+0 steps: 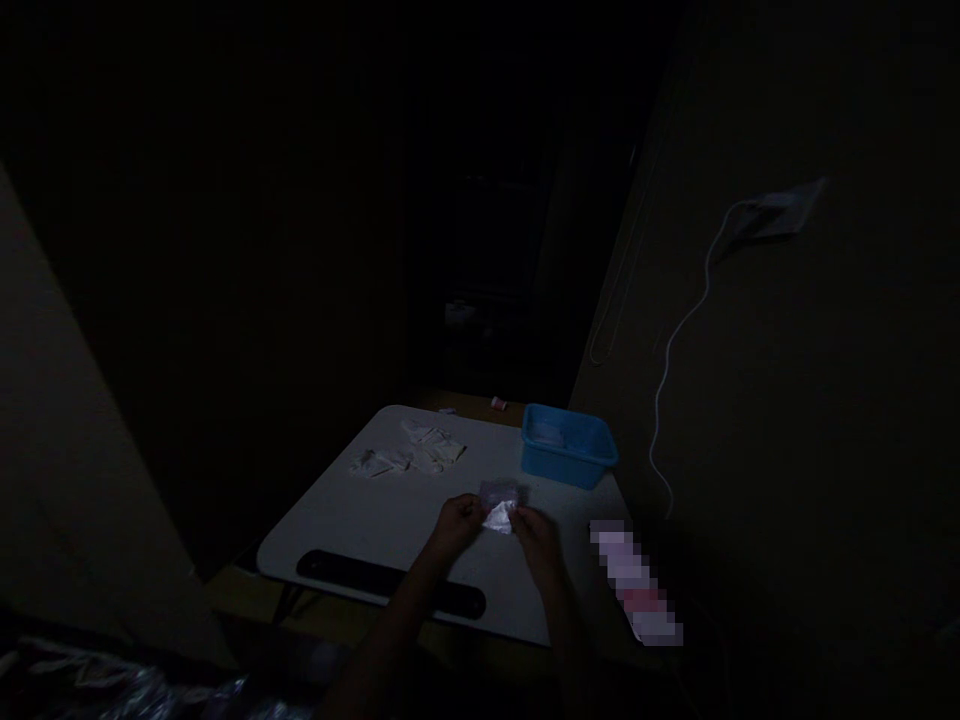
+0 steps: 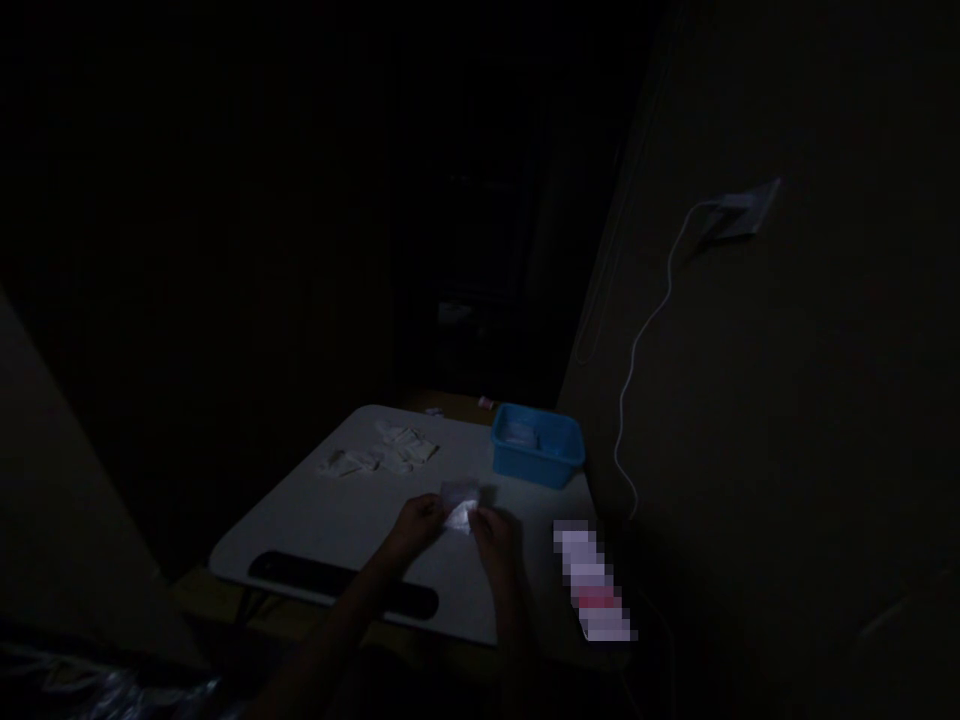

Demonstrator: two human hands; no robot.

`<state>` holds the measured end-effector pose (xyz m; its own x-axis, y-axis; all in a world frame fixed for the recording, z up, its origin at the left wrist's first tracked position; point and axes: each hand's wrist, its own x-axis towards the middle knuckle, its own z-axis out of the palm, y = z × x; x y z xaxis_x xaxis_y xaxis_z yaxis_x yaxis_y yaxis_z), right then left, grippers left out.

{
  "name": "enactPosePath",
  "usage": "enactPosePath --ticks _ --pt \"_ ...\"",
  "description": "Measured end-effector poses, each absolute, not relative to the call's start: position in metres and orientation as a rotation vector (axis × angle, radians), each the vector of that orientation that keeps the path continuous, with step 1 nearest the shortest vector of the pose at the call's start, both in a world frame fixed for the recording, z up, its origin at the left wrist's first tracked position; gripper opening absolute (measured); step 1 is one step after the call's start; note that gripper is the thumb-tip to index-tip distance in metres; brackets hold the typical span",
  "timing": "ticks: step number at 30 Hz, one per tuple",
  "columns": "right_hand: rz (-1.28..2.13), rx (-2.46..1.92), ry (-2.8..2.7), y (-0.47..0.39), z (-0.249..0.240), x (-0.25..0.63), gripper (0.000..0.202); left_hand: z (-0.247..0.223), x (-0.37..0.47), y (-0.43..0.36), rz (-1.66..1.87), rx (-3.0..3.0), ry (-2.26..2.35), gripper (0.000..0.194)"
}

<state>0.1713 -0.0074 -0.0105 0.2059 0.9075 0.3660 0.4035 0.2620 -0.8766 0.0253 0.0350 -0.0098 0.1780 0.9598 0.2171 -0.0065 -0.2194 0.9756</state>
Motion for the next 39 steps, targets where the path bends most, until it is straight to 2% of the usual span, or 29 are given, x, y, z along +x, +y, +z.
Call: enactPosePath --ticks 7,15,20,39 --pt "0.489 -1.362 -1.377 -0.003 -0.017 0.174 0.032 -0.004 0.025 0.030 1.145 1.371 0.871 0.038" --pt "0.515 -1.353 -1.386 -0.004 -0.017 0.176 0.036 -0.015 0.026 0.036 1.198 1.443 0.922 0.026" --pt "0.553 -1.341 -1.431 -0.006 -0.012 0.173 0.031 -0.015 0.025 0.037 1.213 1.490 0.934 0.022" --pt "0.533 -1.343 -1.420 -0.008 -0.005 0.170 0.031 -0.019 0.025 0.040 1.222 1.522 0.970 0.026"
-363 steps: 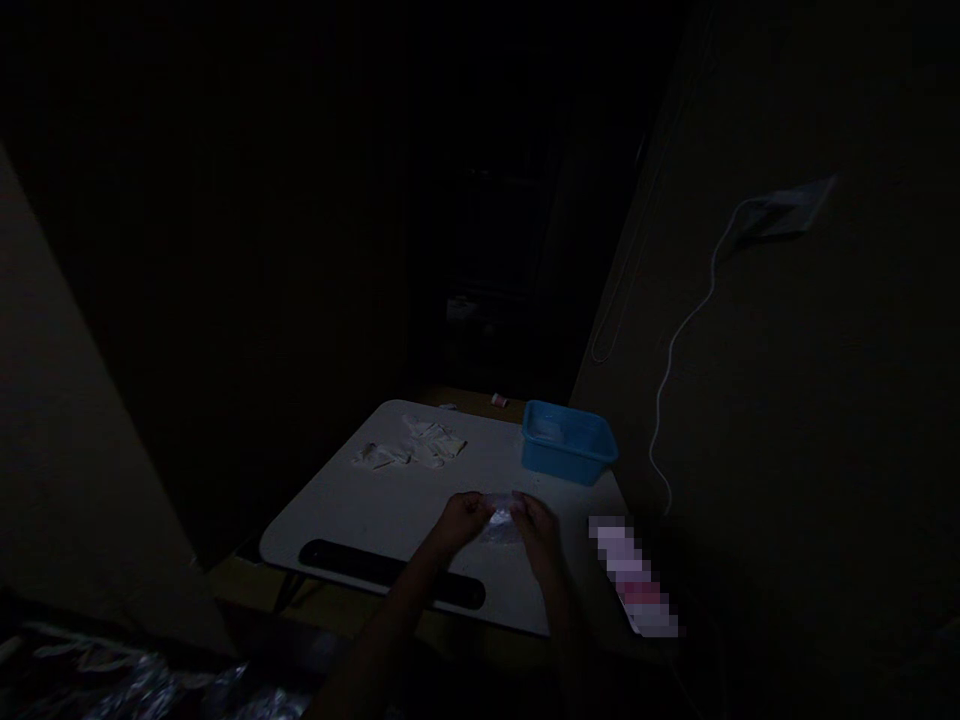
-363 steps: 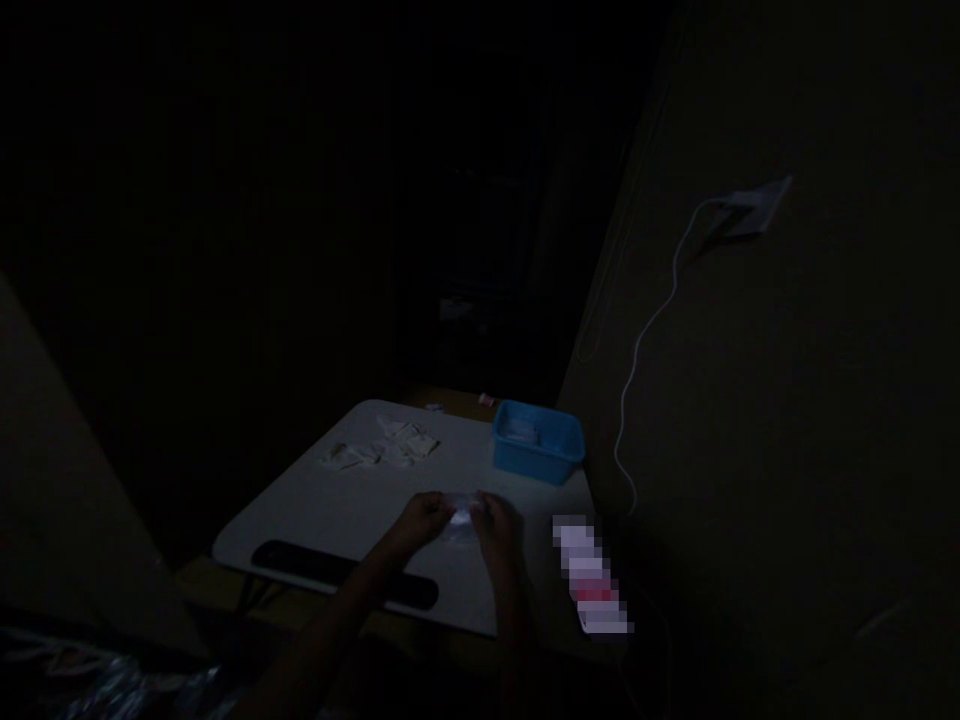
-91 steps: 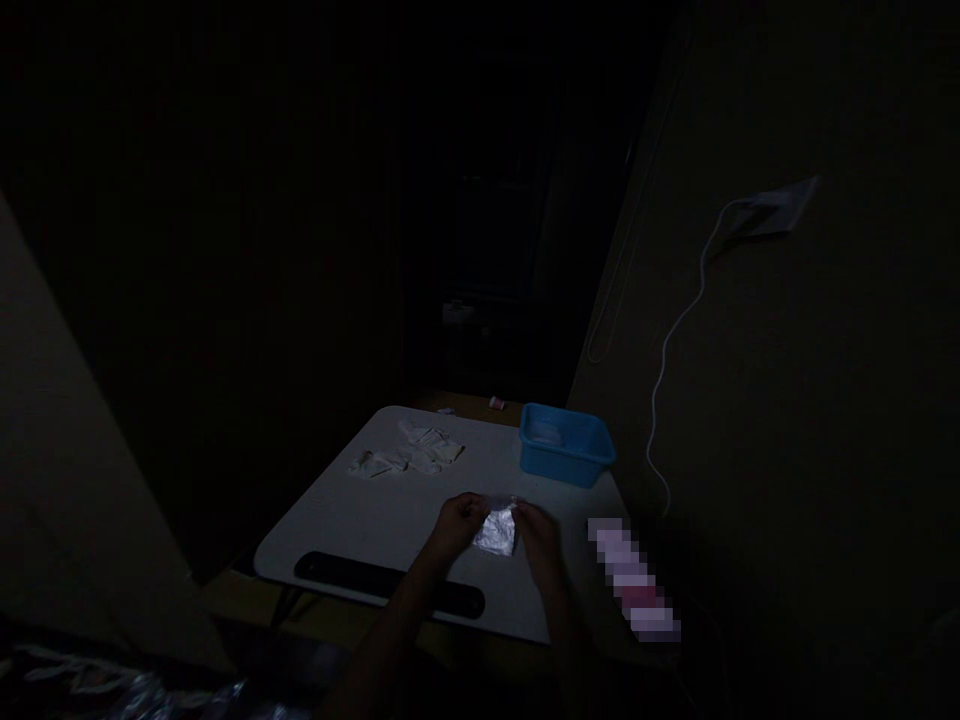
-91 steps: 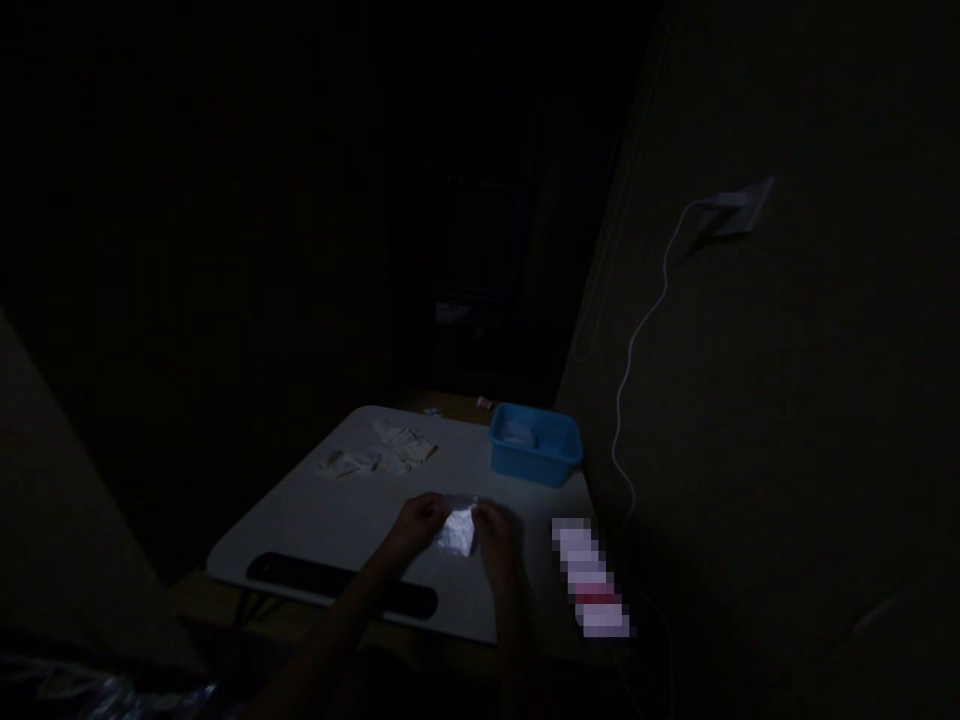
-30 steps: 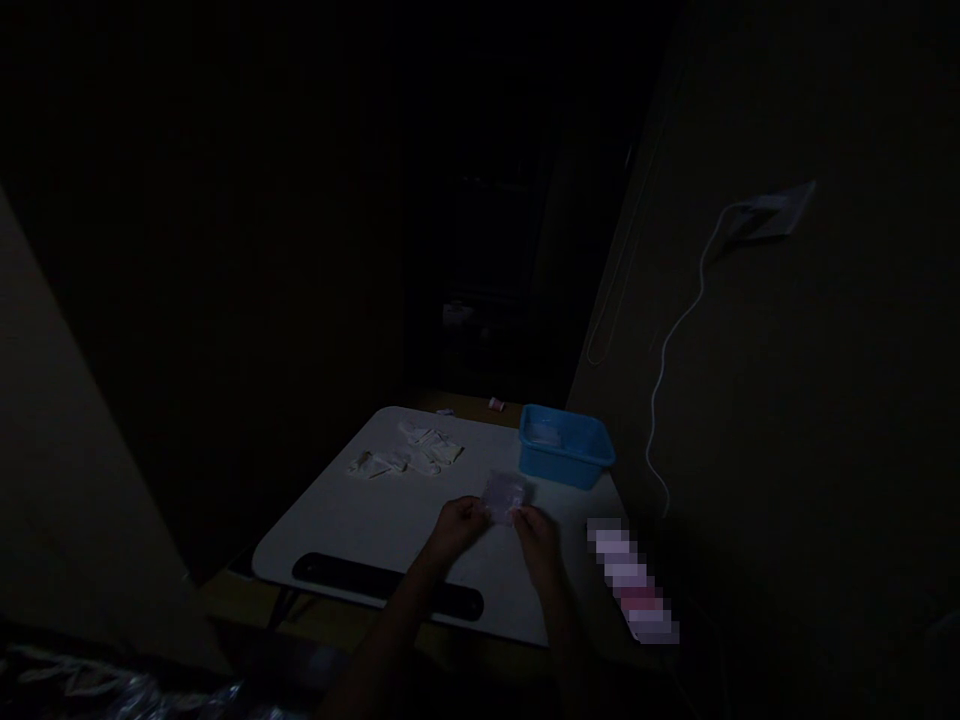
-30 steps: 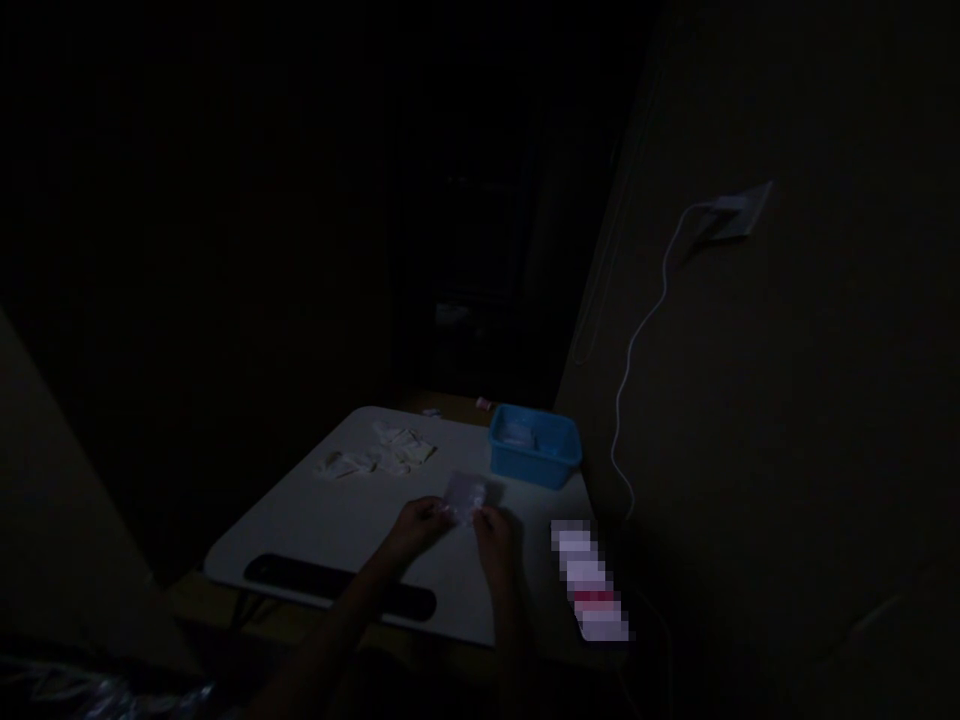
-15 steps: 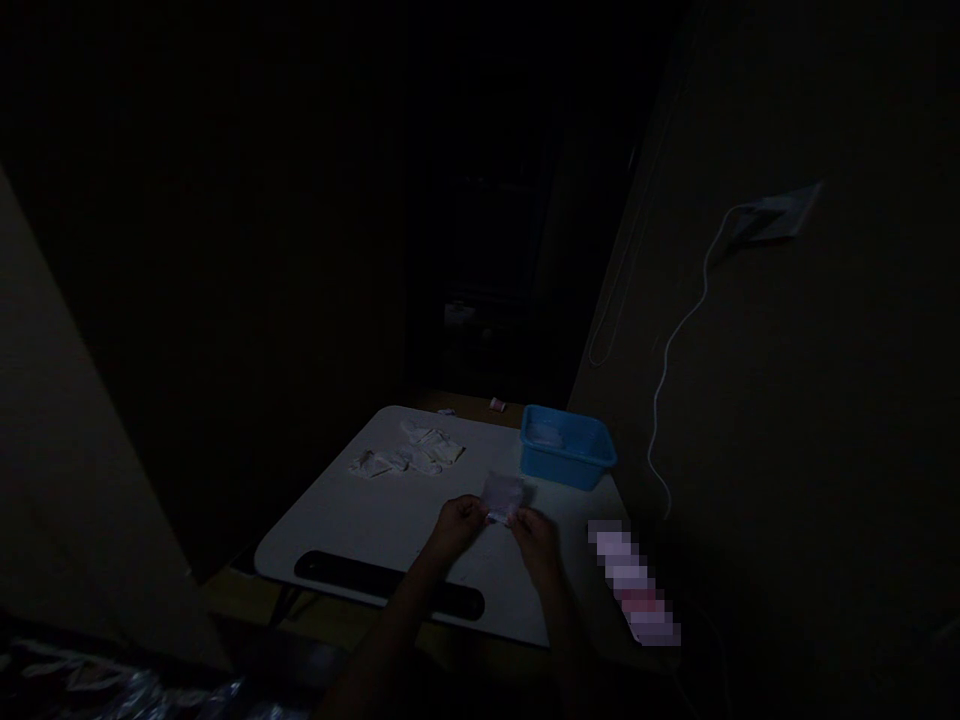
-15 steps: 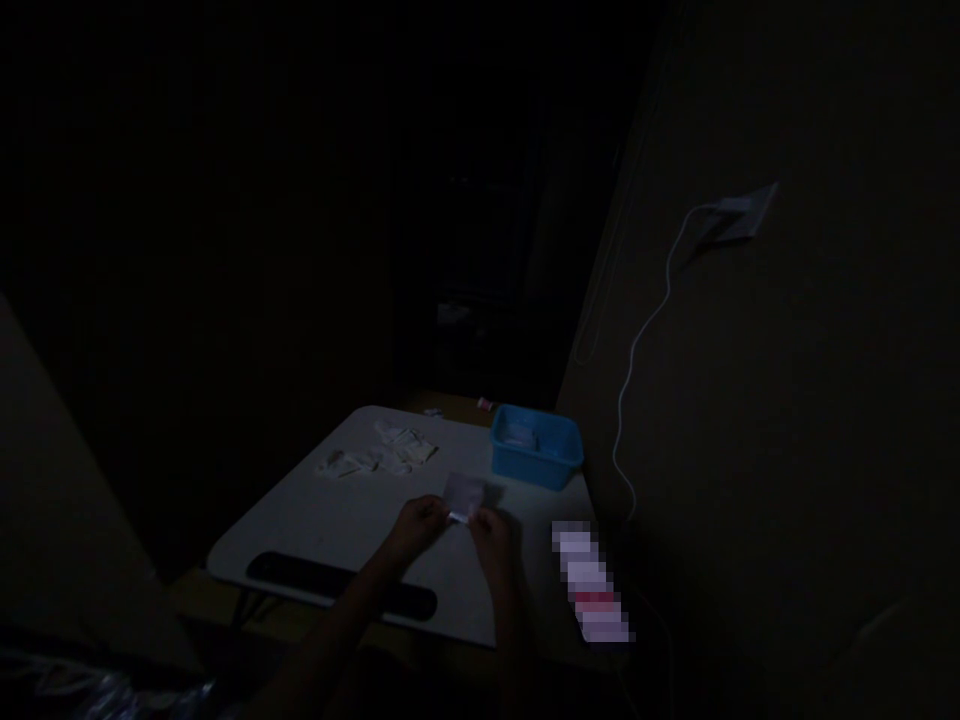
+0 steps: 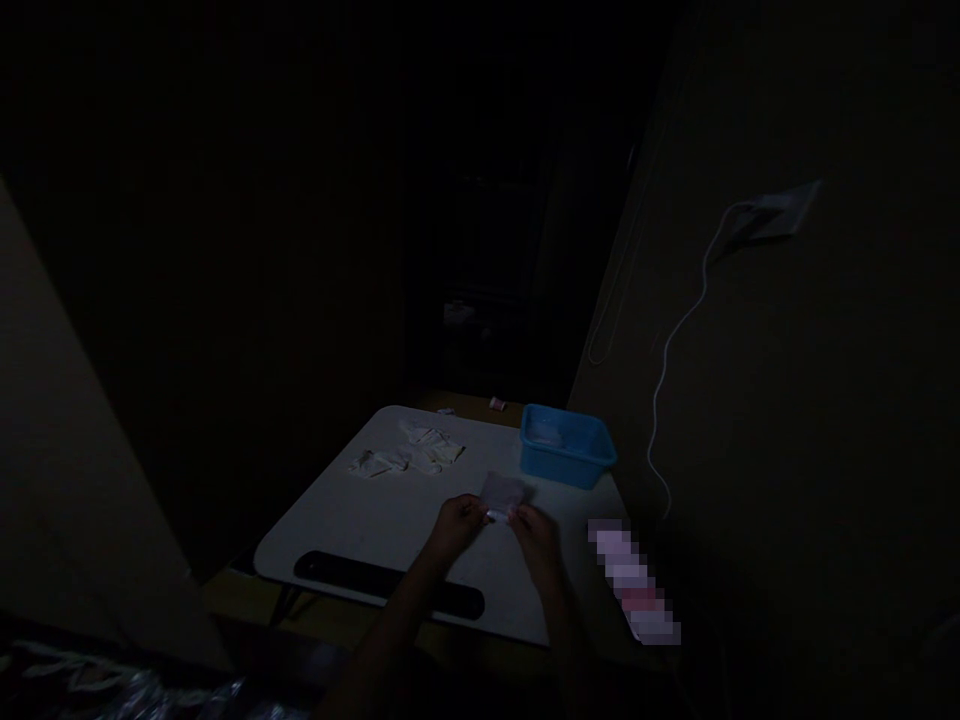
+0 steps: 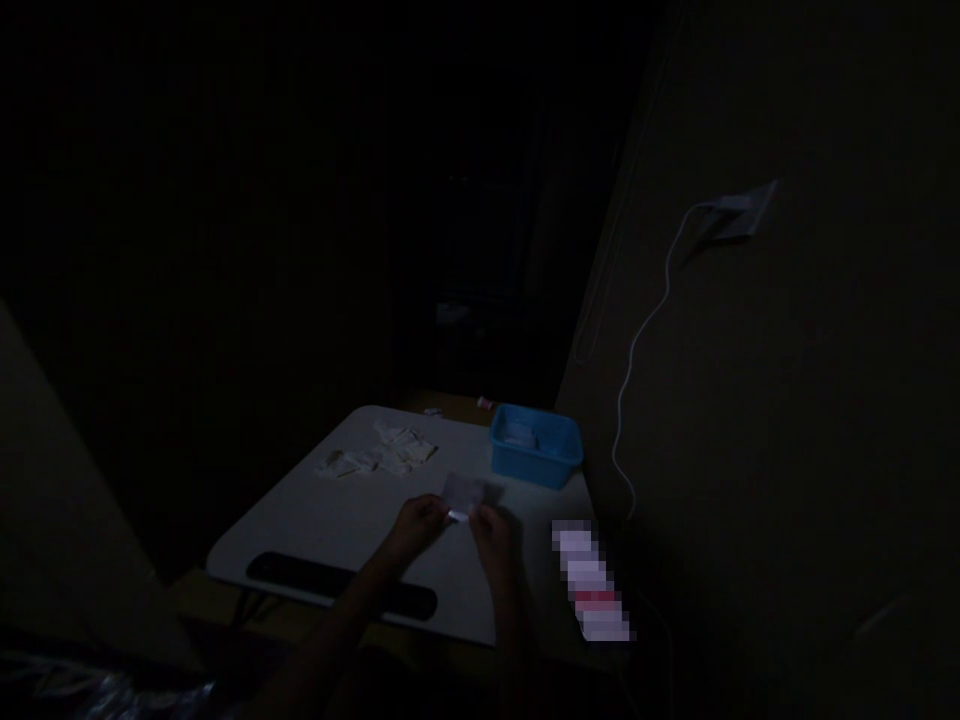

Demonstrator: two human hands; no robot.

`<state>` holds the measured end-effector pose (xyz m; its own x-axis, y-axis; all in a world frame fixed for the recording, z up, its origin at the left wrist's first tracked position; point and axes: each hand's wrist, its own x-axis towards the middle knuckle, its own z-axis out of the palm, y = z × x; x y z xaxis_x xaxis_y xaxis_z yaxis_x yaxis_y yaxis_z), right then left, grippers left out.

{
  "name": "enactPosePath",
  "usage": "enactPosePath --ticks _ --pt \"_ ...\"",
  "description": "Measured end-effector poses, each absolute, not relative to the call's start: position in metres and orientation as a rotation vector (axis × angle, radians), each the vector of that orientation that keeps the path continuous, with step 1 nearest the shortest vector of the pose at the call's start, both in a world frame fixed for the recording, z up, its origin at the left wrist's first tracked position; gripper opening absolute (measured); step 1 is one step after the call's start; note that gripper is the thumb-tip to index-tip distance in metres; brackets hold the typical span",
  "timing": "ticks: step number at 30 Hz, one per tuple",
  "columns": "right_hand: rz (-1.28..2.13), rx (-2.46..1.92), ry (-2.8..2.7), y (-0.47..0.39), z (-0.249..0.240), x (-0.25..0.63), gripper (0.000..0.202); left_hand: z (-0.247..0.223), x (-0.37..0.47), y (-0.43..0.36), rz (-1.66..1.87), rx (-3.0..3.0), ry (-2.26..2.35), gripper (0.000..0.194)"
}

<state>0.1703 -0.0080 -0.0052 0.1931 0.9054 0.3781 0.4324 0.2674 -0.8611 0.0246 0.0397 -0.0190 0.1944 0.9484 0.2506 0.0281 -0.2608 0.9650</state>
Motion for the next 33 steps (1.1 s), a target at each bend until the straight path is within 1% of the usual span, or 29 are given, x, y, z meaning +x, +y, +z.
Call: enactPosePath --ticks 5,13,27,29,33 --pt "0.478 -1.366 -1.408 -0.006 -0.011 0.173 0.031 -0.016 0.025 0.036 1.196 1.501 0.939 0.028" --pt "0.499 -1.370 -1.380 -0.007 -0.010 0.172 0.033 -0.010 0.026 0.031 1.183 1.326 0.864 0.033" --pt "0.519 -1.337 -1.383 -0.003 -0.018 0.173 0.033 -0.010 0.027 0.032 1.088 1.469 0.693 0.059" --pt "0.534 -1.329 -1.392 -0.005 -0.016 0.172 0.032 -0.010 0.027 0.032 1.103 1.478 0.715 0.057" --pt "0.542 -1.348 -1.440 -0.009 -0.008 0.171 0.028 -0.016 0.026 0.035 1.172 1.482 0.805 0.031"
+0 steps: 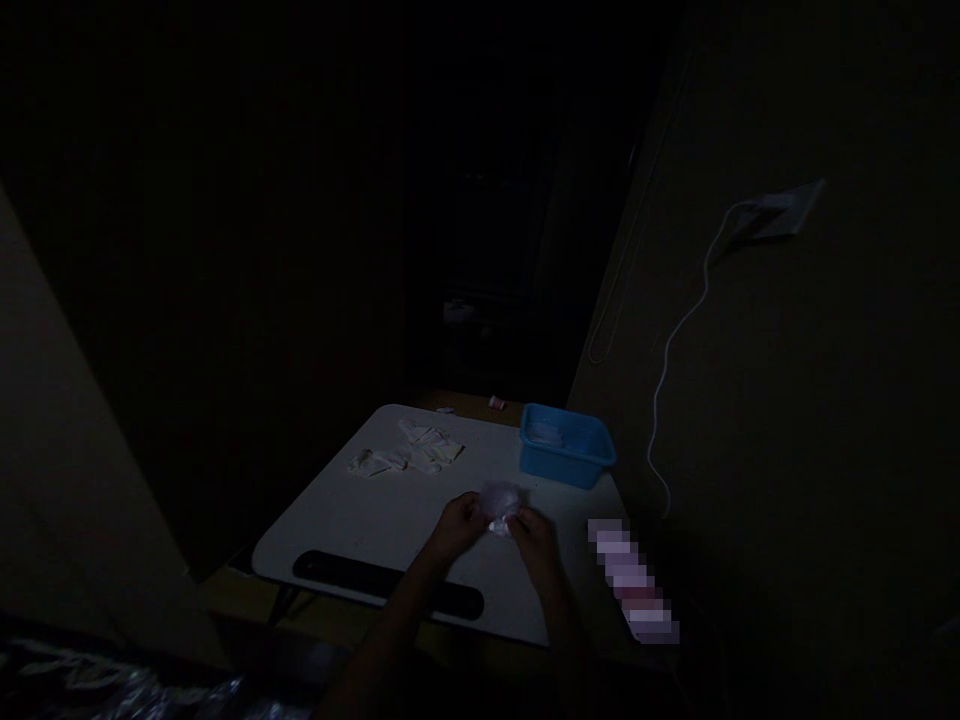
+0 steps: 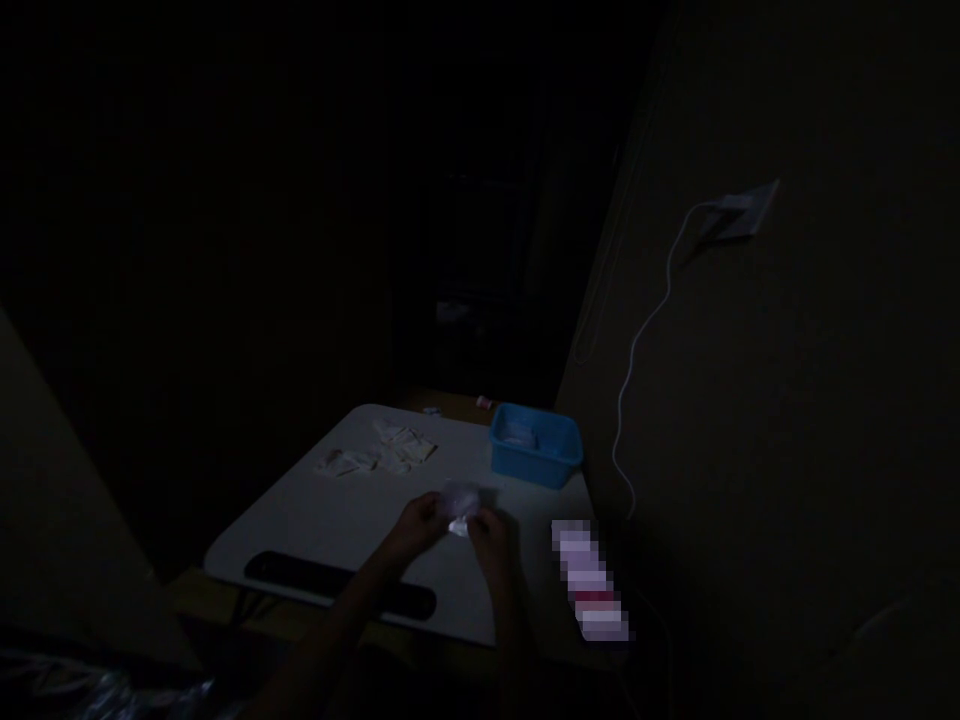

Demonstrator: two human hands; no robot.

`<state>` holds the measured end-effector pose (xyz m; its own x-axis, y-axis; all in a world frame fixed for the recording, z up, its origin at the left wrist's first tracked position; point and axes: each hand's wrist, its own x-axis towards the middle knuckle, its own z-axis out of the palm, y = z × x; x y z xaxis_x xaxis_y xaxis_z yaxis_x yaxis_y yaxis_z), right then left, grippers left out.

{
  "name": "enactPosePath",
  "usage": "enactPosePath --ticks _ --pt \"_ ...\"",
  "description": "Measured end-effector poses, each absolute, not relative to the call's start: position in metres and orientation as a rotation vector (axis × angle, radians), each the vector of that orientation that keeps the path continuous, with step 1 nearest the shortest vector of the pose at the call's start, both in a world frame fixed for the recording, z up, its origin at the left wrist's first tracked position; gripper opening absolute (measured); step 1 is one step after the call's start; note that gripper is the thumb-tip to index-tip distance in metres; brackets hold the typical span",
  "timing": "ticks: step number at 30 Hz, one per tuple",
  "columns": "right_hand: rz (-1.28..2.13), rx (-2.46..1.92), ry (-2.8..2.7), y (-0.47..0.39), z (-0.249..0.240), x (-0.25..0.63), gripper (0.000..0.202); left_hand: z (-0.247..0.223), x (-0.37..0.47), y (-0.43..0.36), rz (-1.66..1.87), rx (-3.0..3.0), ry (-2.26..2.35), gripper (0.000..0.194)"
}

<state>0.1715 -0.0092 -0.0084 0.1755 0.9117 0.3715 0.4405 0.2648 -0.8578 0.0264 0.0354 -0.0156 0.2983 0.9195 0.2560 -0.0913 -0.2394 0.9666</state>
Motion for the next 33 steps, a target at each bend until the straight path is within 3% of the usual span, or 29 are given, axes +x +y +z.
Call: enactPosePath --ticks 22,33 --pt "0.595 -1.294 -1.374 -0.002 -0.020 0.174 0.028 -0.014 0.024 0.034 1.140 1.497 0.888 0.040" --pt "0.511 -1.264 -1.361 -0.002 -0.023 0.177 0.029 0.001 0.024 0.027 1.196 1.476 0.940 0.033"
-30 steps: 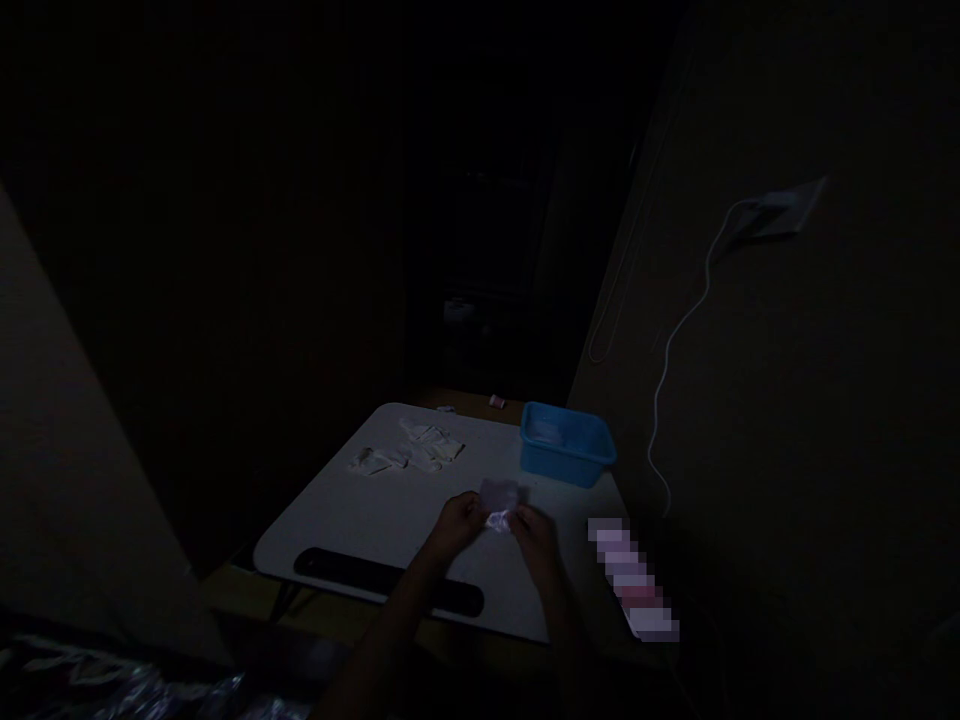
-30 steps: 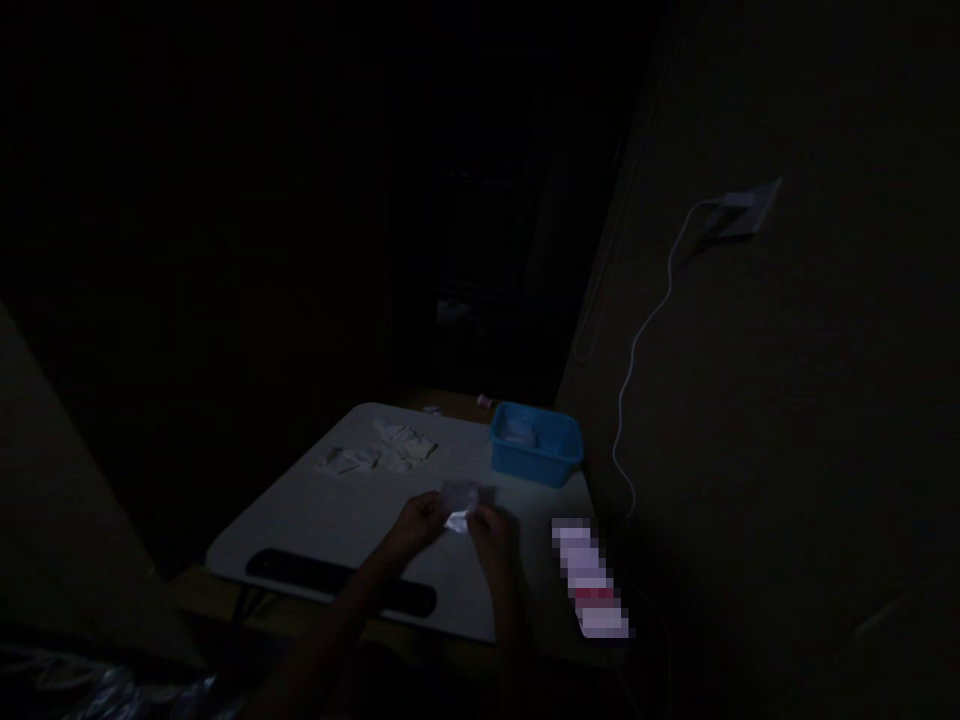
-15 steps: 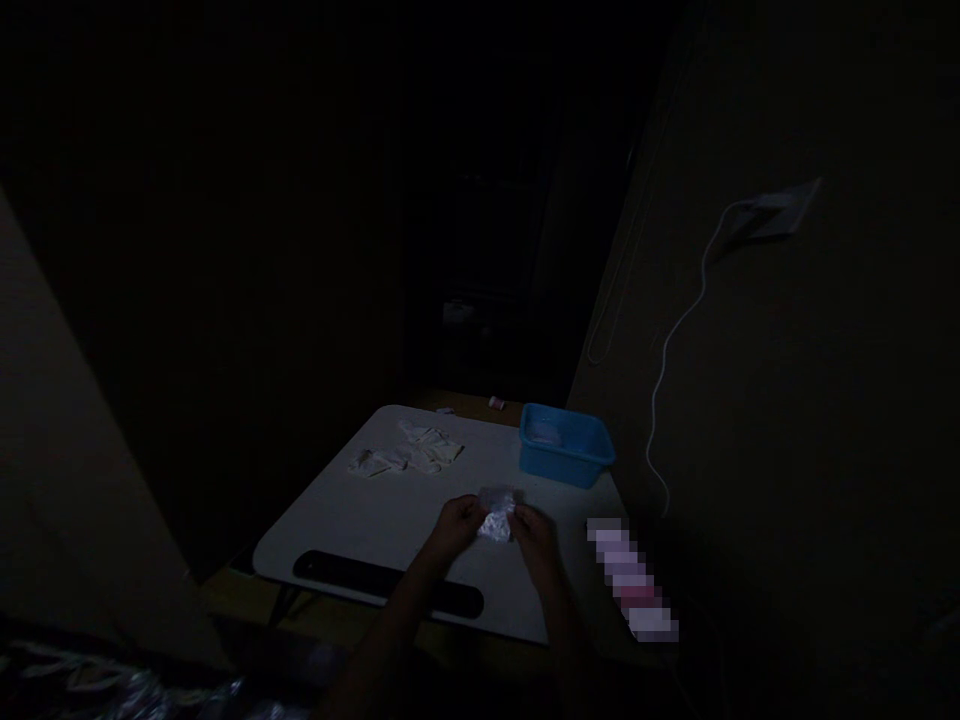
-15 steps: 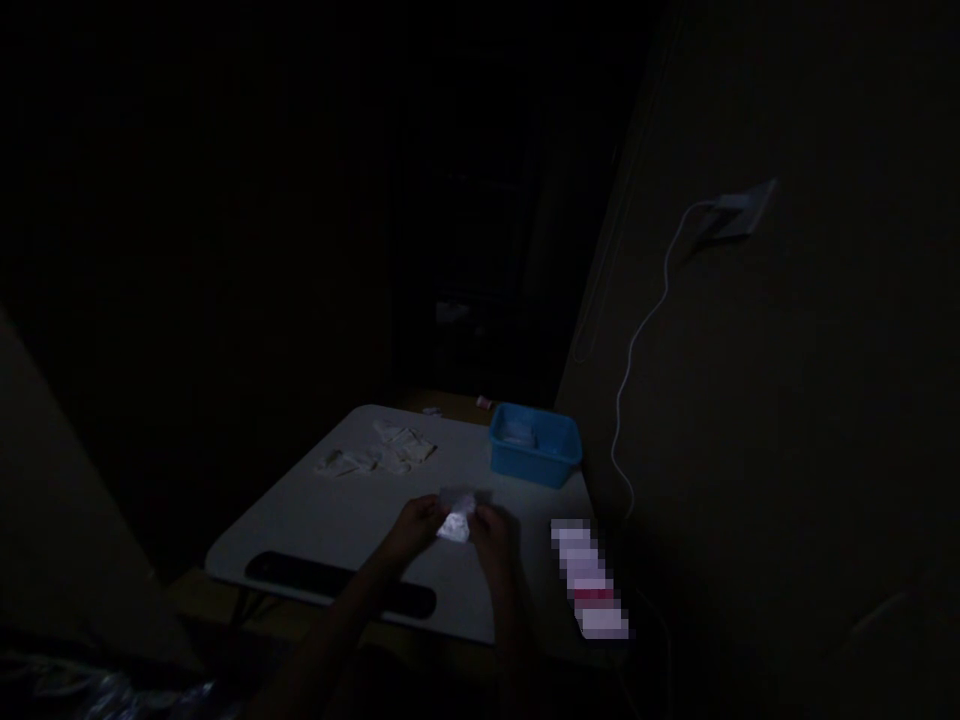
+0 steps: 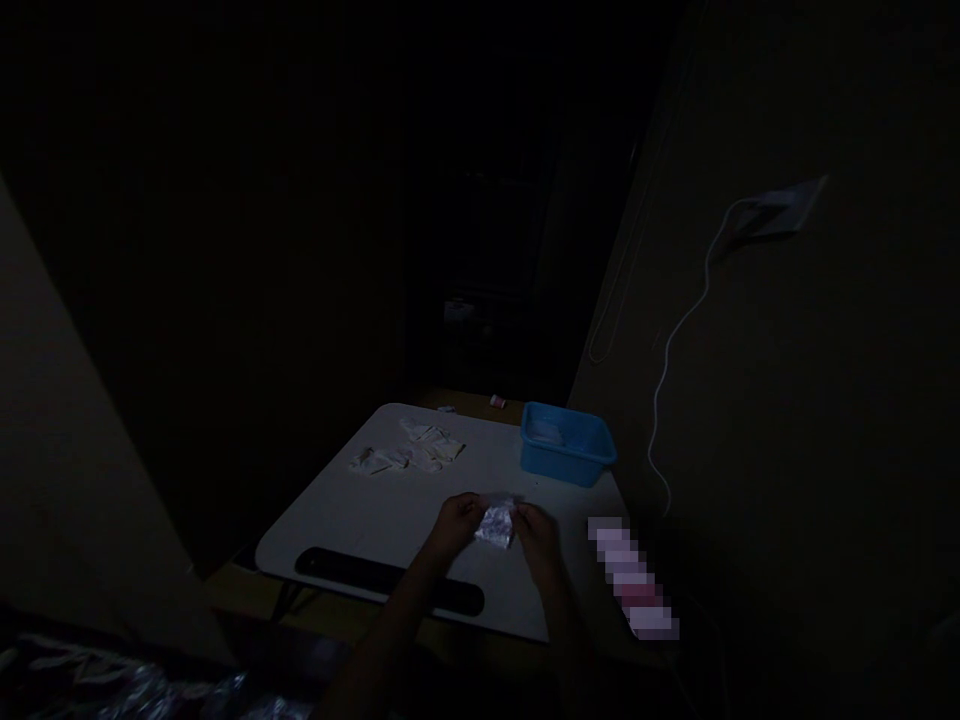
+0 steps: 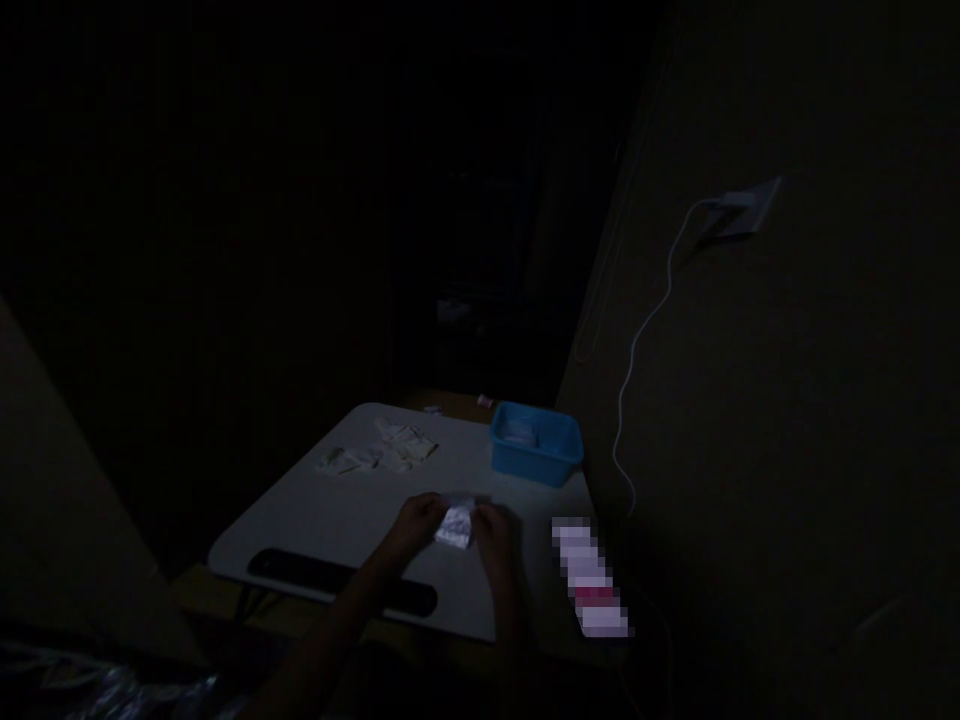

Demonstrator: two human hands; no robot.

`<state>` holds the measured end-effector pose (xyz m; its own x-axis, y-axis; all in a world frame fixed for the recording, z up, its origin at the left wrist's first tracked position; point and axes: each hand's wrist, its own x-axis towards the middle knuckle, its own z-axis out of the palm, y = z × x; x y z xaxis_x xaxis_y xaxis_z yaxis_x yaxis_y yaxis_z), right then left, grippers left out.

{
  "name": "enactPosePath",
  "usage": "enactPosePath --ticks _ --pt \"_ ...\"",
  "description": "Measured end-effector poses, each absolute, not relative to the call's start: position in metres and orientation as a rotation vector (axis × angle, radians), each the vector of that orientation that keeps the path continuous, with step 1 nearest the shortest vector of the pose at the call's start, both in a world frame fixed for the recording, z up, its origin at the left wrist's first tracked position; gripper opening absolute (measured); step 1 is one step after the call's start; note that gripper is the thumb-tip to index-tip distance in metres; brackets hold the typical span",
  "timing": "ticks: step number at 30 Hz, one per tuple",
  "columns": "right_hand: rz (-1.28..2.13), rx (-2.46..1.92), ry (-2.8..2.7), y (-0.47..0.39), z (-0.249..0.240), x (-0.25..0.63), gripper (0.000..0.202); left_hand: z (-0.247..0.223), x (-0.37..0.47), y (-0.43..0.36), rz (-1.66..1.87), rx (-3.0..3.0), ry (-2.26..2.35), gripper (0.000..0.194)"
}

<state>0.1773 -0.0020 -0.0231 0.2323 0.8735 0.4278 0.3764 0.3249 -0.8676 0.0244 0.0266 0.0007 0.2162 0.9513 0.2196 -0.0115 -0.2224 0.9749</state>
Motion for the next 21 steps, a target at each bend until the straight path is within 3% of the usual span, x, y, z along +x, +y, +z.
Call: enactPosePath --ticks 5,21 --pt "0.563 -1.285 -1.363 -0.0015 -0.0229 0.1760 0.029 -0.0008 0.0239 0.0277 1.223 1.446 0.921 0.026" --pt "0.580 -1.304 -1.365 -0.0032 -0.0181 0.1730 0.031 0.0008 0.0229 0.0263 1.227 1.417 0.969 0.029"
